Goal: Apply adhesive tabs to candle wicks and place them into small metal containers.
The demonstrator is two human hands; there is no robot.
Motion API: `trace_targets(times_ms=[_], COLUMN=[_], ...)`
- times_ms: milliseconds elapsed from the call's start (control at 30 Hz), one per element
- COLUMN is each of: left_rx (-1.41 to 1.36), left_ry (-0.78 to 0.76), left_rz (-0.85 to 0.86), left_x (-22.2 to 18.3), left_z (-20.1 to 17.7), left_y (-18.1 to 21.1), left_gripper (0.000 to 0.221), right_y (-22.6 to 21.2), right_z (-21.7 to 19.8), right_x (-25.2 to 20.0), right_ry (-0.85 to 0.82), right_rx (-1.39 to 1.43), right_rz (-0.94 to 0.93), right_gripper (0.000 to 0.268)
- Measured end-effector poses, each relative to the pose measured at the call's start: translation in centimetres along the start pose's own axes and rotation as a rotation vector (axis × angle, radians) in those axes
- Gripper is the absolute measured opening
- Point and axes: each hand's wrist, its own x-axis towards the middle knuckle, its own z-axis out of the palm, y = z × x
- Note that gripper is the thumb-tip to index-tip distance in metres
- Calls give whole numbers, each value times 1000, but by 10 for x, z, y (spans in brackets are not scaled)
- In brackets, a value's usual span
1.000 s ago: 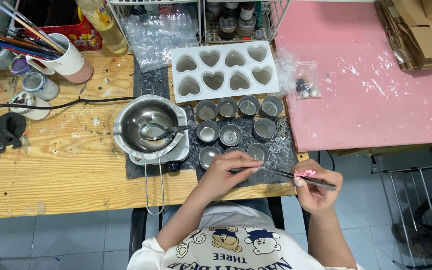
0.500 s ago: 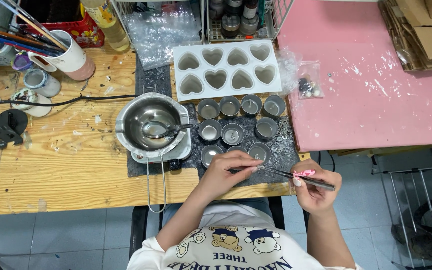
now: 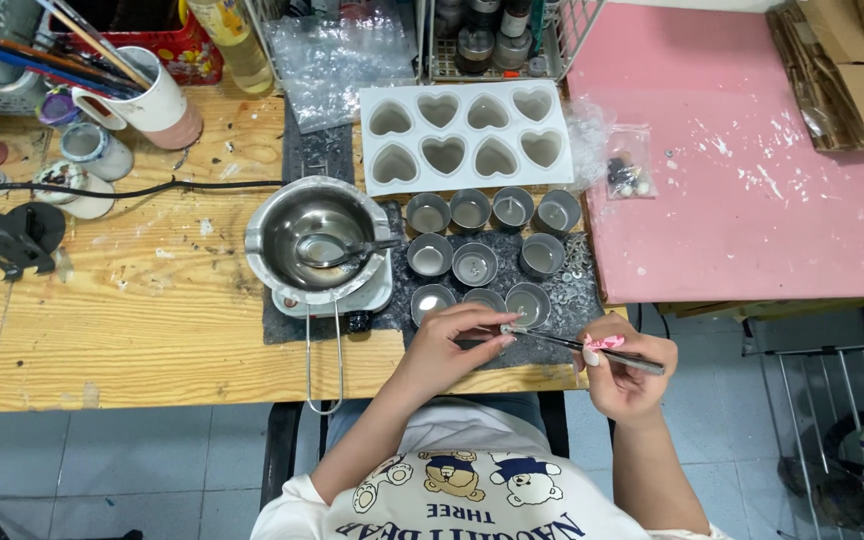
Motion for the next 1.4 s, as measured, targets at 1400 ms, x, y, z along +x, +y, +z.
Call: trace_targets(times_ms=[1400], left_rx=[546], left_ry=[137], left_rz=[-348], left_x=[-69], left_z=[-37], left_y=[-13], left_gripper=[65], right_y=[28], right_z=[84], right_x=[41], right_ry=[-536], right_rx=[-427], right_rz=[-158], right_gripper=[39])
